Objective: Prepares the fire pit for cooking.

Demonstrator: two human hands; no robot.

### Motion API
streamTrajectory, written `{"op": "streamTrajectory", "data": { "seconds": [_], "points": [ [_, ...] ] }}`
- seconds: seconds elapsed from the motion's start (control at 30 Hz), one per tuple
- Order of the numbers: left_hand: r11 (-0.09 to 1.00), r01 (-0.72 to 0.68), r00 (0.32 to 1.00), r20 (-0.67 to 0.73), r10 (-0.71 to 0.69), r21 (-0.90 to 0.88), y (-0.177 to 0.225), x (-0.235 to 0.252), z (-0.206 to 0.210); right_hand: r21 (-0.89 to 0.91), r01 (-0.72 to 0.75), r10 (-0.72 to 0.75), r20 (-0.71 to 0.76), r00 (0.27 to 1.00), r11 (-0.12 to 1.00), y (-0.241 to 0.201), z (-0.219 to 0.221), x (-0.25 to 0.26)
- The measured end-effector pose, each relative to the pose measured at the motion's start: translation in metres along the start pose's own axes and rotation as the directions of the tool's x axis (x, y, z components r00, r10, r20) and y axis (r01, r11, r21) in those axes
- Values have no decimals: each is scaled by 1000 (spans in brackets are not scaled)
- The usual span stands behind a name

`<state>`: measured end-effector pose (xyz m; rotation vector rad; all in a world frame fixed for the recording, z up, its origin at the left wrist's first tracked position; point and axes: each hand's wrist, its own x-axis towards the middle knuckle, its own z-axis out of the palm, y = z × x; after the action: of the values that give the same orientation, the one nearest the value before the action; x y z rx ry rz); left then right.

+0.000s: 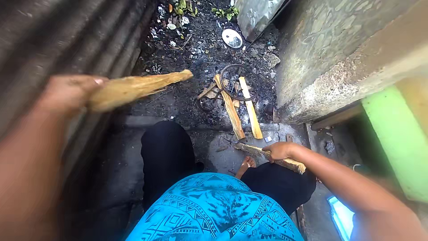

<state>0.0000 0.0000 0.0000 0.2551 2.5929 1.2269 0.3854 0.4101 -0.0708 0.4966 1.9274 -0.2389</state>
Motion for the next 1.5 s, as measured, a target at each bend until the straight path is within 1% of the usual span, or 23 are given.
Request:
{"op": "streamTrajectory", "data": {
  "seconds": [0.1,0.17,0.23,0.33,0.4,0.47,0.5,0.57,0.63,0.7,0.73,0.8,0.83,0.9,0.97,1.07,1.17,1.23,1.3,1.33,1.37,1.43,1.5],
  "points": [
    [996,-88,996,2,88,24,-95,9,42,-132,-15,14,-10,1000,991,-20,-3,-19],
    [983,-98,994,54,91,155,-158,13,60,-200,-30,24,-32,999,979,-32,-3,-38],
    [963,18,1000,17,-23,270,-208,12,72,-223,-28,13,-69,998,974,-39,-1,-58],
    [853,362,930,-79,-360,375,-230,16,81,-228,-15,-17,-139,990,974,-42,4,-88],
    [838,355,927,-42,-372,415,-204,21,85,-239,2,-53,-205,977,971,-40,10,-103],
    [899,172,961,130,-243,403,-157,33,92,-266,27,-105,-284,953,964,-34,15,-112],
    [927,50,955,255,-154,372,-137,44,101,-288,29,-123,-315,941,957,-32,17,-115],
    [952,-179,860,509,29,248,-93,58,124,-343,17,-158,-385,909,939,-25,19,-120],
    [898,-422,695,681,231,127,-48,62,154,-393,10,-211,-471,856,920,-17,22,-125],
    [804,-580,553,790,267,134,-6,55,180,-444,-2,-273,-554,786,896,-12,27,-130],
    [757,-626,527,818,232,188,15,47,188,-468,-11,-307,-595,743,883,-10,30,-132],
    [669,-671,550,819,163,318,42,31,204,-496,-28,-355,-658,664,868,-7,37,-134],
    [614,-692,568,811,140,379,51,25,211,-490,-37,-352,-674,649,871,-7,40,-135],
    [526,-740,562,814,144,418,65,12,221,-456,-43,-316,-679,663,889,-8,45,-136],
    [537,-767,525,824,211,351,74,-9,225,-409,-22,-281,-664,693,912,-11,49,-132],
    [571,-803,421,840,341,171,86,-52,240,-342,14,-241,-634,735,940,-15,44,-116],
    [557,-829,319,859,401,48,100,-85,258,-281,33,-201,-593,780,959,-11,33,-95],
    [549,-825,196,842,502,-136,115,-102,255,-252,26,-168,-562,810,967,-4,23,-82],
    [441,-846,32,796,604,-301,135,-127,251,-226,16,-136,-528,838,974,0,15,-63],
    [396,-852,-30,788,616,-342,146,-136,252,-215,7,-118,-508,853,977,3,12,-52],
    [380,-856,-57,795,604,-350,157,-137,255,-211,-1,-105,-491,865,978,8,8,-41],
    [375,-881,-40,836,547,-288,171,-119,269,-216,-6,-94,-449,889,976,26,4,-23],
    [394,-901,43,867,497,-181,179,-84,283,-191,9,-89,-418,904,981,50,3,-13]
  ]
}}
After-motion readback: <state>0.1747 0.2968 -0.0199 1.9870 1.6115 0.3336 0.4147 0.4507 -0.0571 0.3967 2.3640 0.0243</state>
